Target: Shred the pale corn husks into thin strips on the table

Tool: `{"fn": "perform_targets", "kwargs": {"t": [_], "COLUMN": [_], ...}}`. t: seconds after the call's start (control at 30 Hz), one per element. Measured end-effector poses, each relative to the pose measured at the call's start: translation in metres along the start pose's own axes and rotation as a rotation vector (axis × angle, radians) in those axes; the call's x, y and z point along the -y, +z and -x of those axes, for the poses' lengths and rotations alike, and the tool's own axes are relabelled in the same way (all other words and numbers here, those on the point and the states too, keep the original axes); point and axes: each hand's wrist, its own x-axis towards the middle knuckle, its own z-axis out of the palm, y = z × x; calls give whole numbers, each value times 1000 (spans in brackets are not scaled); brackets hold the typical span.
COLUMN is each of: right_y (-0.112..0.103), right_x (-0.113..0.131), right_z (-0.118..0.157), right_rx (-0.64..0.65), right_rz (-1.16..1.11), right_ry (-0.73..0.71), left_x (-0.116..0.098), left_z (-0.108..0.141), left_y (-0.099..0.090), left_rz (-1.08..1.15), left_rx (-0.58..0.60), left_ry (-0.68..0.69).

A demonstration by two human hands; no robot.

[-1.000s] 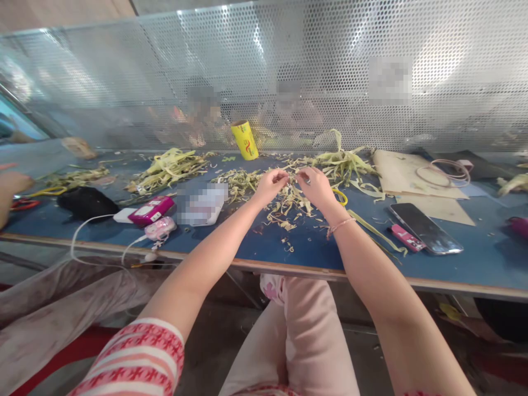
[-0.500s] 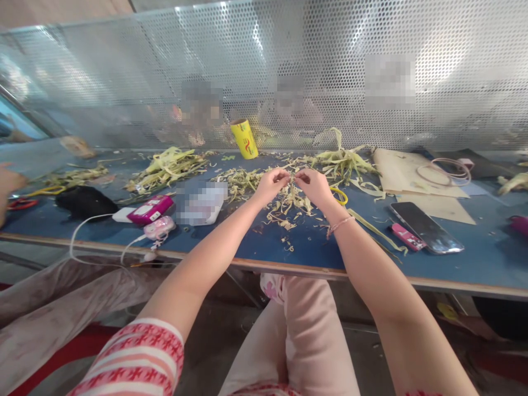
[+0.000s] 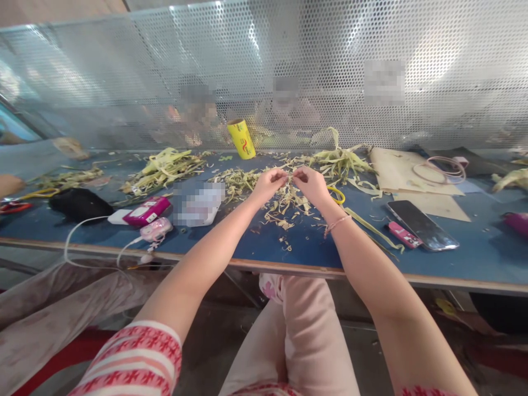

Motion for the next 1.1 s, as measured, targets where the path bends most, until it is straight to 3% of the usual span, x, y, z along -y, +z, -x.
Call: {"fn": "perform_targets", "kwargs": {"t": [0.43,0.6,0.97,1.1], "right_y": [6,10,6,1], "right_x": [0,1,-3,-4], "right_z": [1,3,-1,-1], "right_rx": [13,23,-11,-49], "right_rz": [-297,-300,-280,-290], "right_ry": [134,93,198,178], "left_x": [-4,-4,1,1], "left_z": [1,1,2,3], "left_y": [1,0,1,5], "left_rz": [121,124,-28,41], "left_rx": [-94,-101,29,59], "left_ry": [-104,-94,13,-95]}}
